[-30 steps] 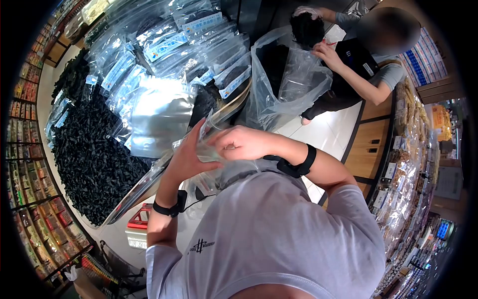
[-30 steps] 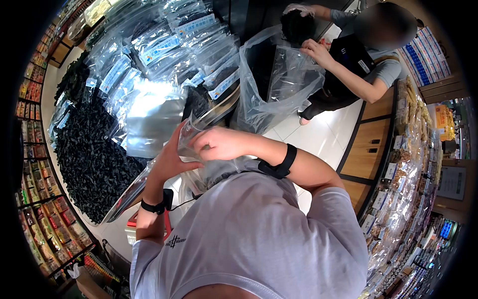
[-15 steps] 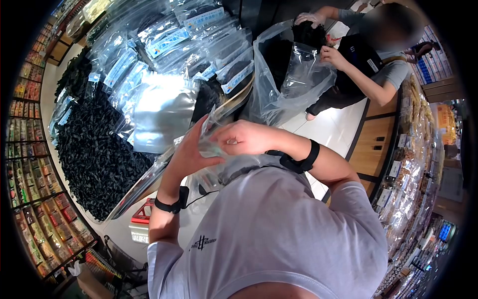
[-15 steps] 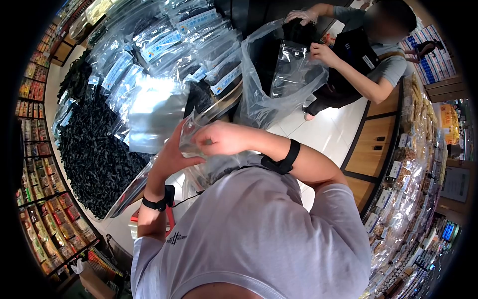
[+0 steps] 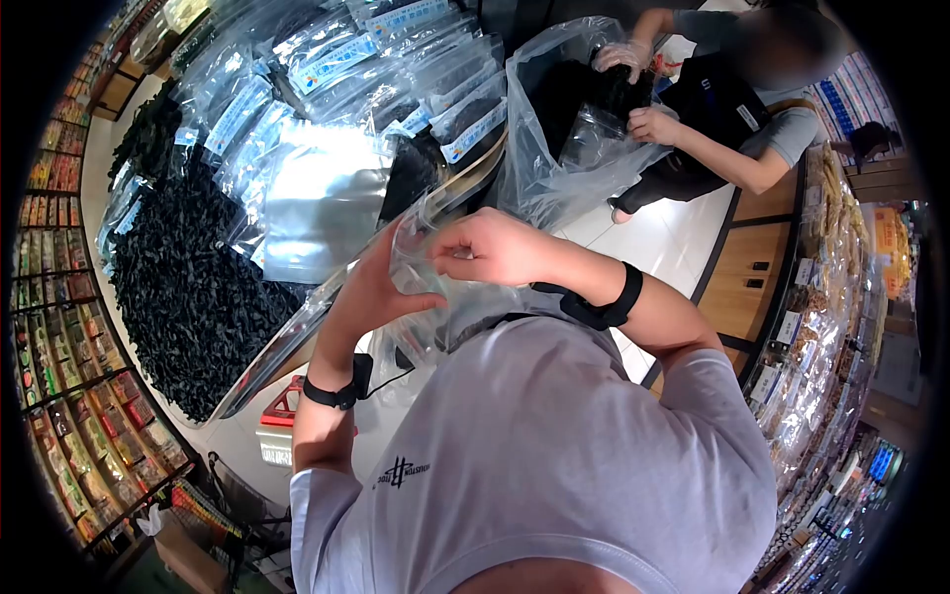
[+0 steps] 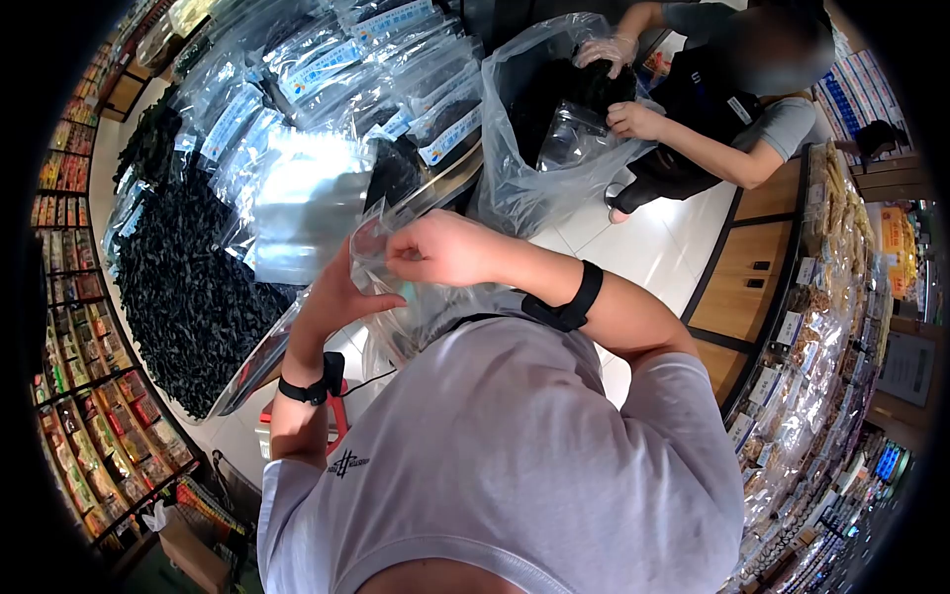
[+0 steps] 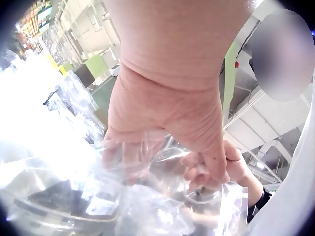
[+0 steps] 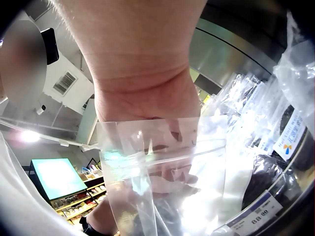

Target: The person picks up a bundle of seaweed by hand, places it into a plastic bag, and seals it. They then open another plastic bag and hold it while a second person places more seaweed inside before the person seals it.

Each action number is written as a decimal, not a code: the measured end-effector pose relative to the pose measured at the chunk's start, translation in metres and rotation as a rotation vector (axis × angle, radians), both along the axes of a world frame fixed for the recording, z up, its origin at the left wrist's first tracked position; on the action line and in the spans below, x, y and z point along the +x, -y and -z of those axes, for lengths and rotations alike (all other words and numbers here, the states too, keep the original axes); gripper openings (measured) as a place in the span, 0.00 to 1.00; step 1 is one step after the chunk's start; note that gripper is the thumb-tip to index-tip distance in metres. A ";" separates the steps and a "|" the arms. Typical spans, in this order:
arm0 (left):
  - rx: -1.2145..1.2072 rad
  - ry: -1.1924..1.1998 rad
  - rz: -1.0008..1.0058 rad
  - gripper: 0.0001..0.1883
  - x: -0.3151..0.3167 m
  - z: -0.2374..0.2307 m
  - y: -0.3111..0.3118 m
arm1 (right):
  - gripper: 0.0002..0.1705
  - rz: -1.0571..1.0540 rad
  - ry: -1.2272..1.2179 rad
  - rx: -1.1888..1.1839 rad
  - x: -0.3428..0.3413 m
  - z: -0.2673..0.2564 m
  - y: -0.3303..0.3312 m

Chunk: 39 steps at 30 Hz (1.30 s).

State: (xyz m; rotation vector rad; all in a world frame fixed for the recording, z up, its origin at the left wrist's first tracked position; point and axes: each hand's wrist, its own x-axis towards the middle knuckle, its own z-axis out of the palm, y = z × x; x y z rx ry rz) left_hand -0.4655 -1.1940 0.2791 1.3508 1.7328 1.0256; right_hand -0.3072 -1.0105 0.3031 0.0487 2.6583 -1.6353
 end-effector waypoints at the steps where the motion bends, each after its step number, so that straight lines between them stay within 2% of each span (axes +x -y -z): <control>1: -0.002 0.001 0.000 0.58 -0.001 0.001 0.000 | 0.10 -0.014 -0.007 0.019 0.000 -0.001 0.001; 6: 0.053 -0.121 0.027 0.60 -0.001 0.000 0.005 | 0.10 -0.073 -0.069 -0.012 0.002 0.002 0.009; 11: 0.018 -0.095 0.017 0.60 0.003 -0.003 0.011 | 0.10 -0.096 -0.144 0.040 0.006 0.004 0.010; 25: -0.054 -0.143 0.073 0.57 0.004 -0.001 0.006 | 0.11 0.037 -0.128 0.124 0.027 -0.002 0.012; 29: -0.031 -0.152 0.003 0.54 0.006 -0.007 0.002 | 0.14 0.056 -0.083 0.113 0.034 -0.006 0.004; 32: -0.031 -0.137 -0.043 0.52 0.002 -0.001 0.001 | 0.18 -0.002 -0.124 0.099 0.039 -0.009 -0.007; 34: -0.031 -0.127 -0.073 0.51 0.002 -0.002 0.000 | 0.22 -0.065 -0.048 0.151 0.043 -0.014 -0.015; 36: 0.043 -0.130 -0.113 0.50 0.005 -0.006 -0.003 | 0.22 -0.096 -0.098 0.171 0.047 -0.009 -0.024; 39: -0.048 -0.116 -0.198 0.52 0.008 -0.019 -0.006 | 0.22 -0.151 -0.170 0.205 0.052 -0.007 -0.040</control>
